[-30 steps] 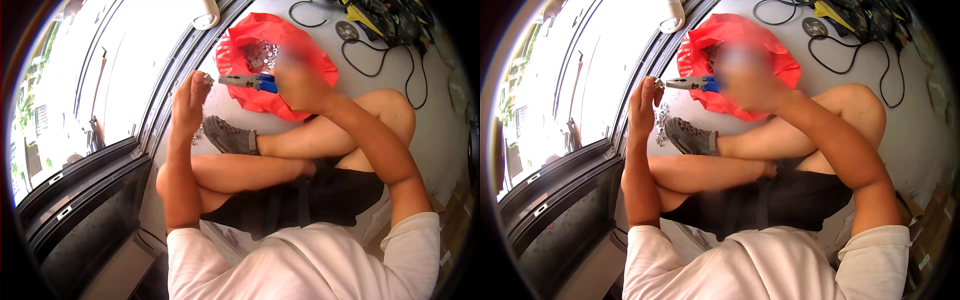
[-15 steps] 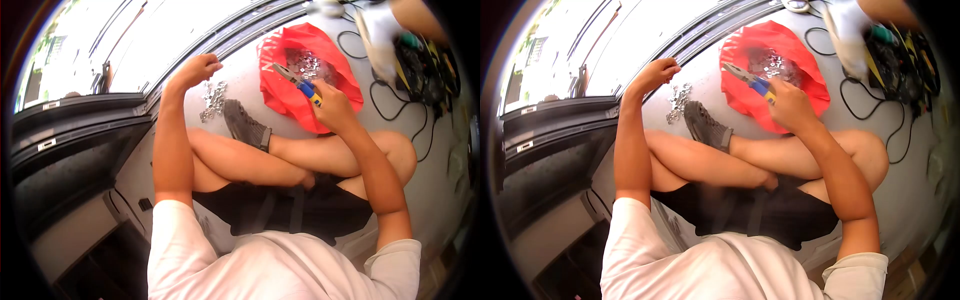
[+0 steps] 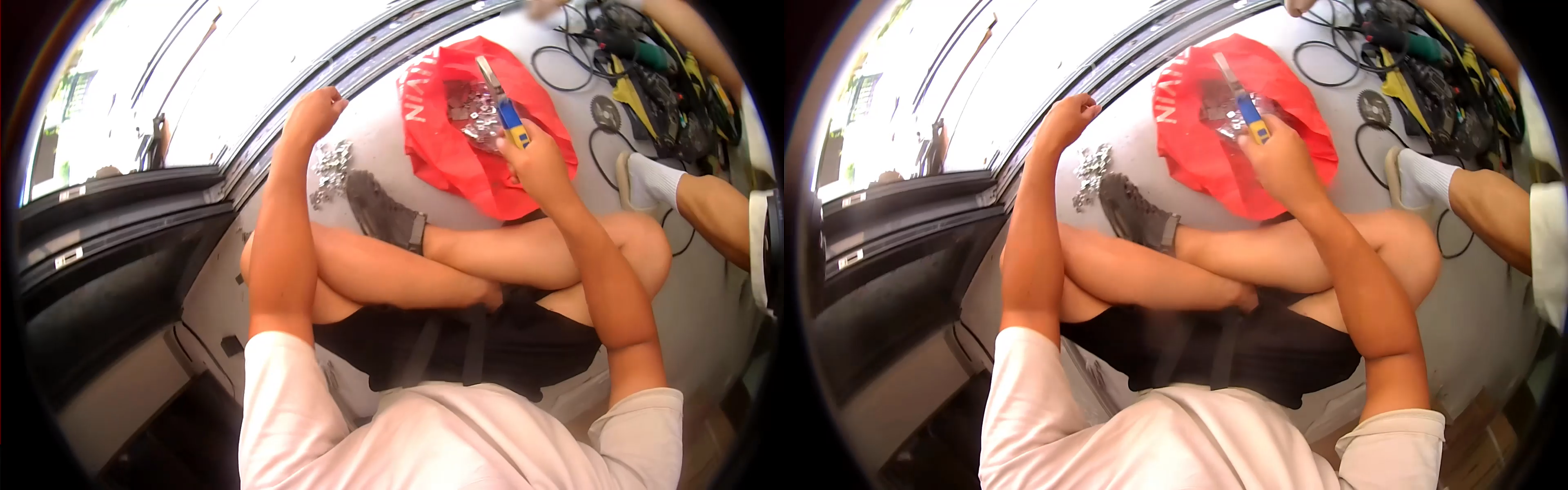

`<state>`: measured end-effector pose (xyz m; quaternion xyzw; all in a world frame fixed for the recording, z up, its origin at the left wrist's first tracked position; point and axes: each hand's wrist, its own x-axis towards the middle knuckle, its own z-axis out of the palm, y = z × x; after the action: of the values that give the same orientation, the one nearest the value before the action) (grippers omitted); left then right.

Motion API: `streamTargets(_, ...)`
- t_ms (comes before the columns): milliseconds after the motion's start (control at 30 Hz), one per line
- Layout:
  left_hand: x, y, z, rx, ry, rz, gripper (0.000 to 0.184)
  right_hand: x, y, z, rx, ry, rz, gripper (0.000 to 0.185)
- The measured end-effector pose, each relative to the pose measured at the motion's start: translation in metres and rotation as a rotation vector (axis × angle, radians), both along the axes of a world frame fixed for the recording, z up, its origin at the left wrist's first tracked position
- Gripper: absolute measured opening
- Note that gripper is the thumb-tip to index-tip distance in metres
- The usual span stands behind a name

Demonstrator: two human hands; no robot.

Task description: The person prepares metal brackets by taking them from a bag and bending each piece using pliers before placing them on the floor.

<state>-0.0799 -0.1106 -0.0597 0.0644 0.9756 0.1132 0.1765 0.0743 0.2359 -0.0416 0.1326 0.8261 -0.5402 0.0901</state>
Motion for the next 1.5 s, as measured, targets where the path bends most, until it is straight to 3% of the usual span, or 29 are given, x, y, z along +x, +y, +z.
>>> streamTargets(33, 0.004, 0.016, 0.005, 0.117, 0.038, -0.002, 0.03, -0.003, 0.003, 0.003, -0.272, -0.149, -0.085, 0.017)
streamTargets(67, 0.013, 0.033, 0.008, 0.131, 0.035, -0.022, 0.03, -0.003, 0.004, 0.008, -0.26, -0.147, -0.107, 0.017)
streamTargets(133, 0.024, 0.07, 0.014, 0.433, 0.156, -0.175, 0.023, -0.005, 0.004, 0.019, -0.579, -0.102, -0.254, 0.014)
streamTargets(200, 0.025, 0.101, 0.005, 0.463, 0.236, -0.357, 0.019, -0.007, 0.008, 0.024, -0.598, -0.097, -0.306, 0.013)
streamTargets(333, 0.013, 0.159, -0.044, 0.456, 0.108, -0.524, 0.025, -0.008, 0.011, 0.025, -0.665, -0.033, -0.359, 0.013)
streamTargets(433, 0.007, 0.189, -0.085, 0.306, 0.177, -0.488, 0.031, -0.007, 0.017, 0.025, -0.717, -0.011, -0.392, 0.014)
streamTargets(567, 0.009, 0.212, -0.137, 0.389, 0.333, -0.351, 0.034, -0.011, 0.022, 0.028, -0.804, -0.033, -0.434, 0.015)
streamTargets(833, 0.02, 0.216, -0.128, 0.365, 0.333, -0.289, 0.032, -0.014, 0.019, 0.028, -0.86, -0.071, -0.425, 0.017)
streamTargets(1000, 0.029, 0.203, -0.093, 0.457, 0.319, -0.235, 0.032, -0.011, 0.019, 0.03, -0.859, -0.066, -0.421, 0.018)
streamTargets(1100, 0.028, 0.186, -0.064, 0.587, 0.334, -0.331, 0.032, -0.009, 0.016, 0.03, -0.801, -0.065, -0.41, 0.018)
streamTargets(1167, 0.033, 0.174, -0.025, 0.69, 0.121, -0.214, 0.027, -0.009, 0.015, 0.026, -0.749, -0.062, -0.386, 0.017)
streamTargets(1267, 0.046, 0.15, 0.031, 0.791, 0.096, -0.202, 0.024, -0.007, 0.011, 0.01, -0.619, -0.074, -0.195, 0.02)
streamTargets(1333, 0.062, 0.138, 0.067, 0.935, 0.083, -0.119, 0.028, -0.006, 0.001, -0.01, -0.382, 0.033, -0.092, 0.02)
streamTargets(1400, 0.072, 0.125, 0.085, 1.176, -0.06, -0.05, 0.024, -0.005, -0.009, -0.037, -0.226, 0.119, -0.027, 0.02)
streamTargets(1500, 0.082, 0.111, 0.094, 1.309, -0.098, -0.017, 0.023, 0.001, -0.019, -0.038, -0.216, 0.048, 0.102, 0.023)
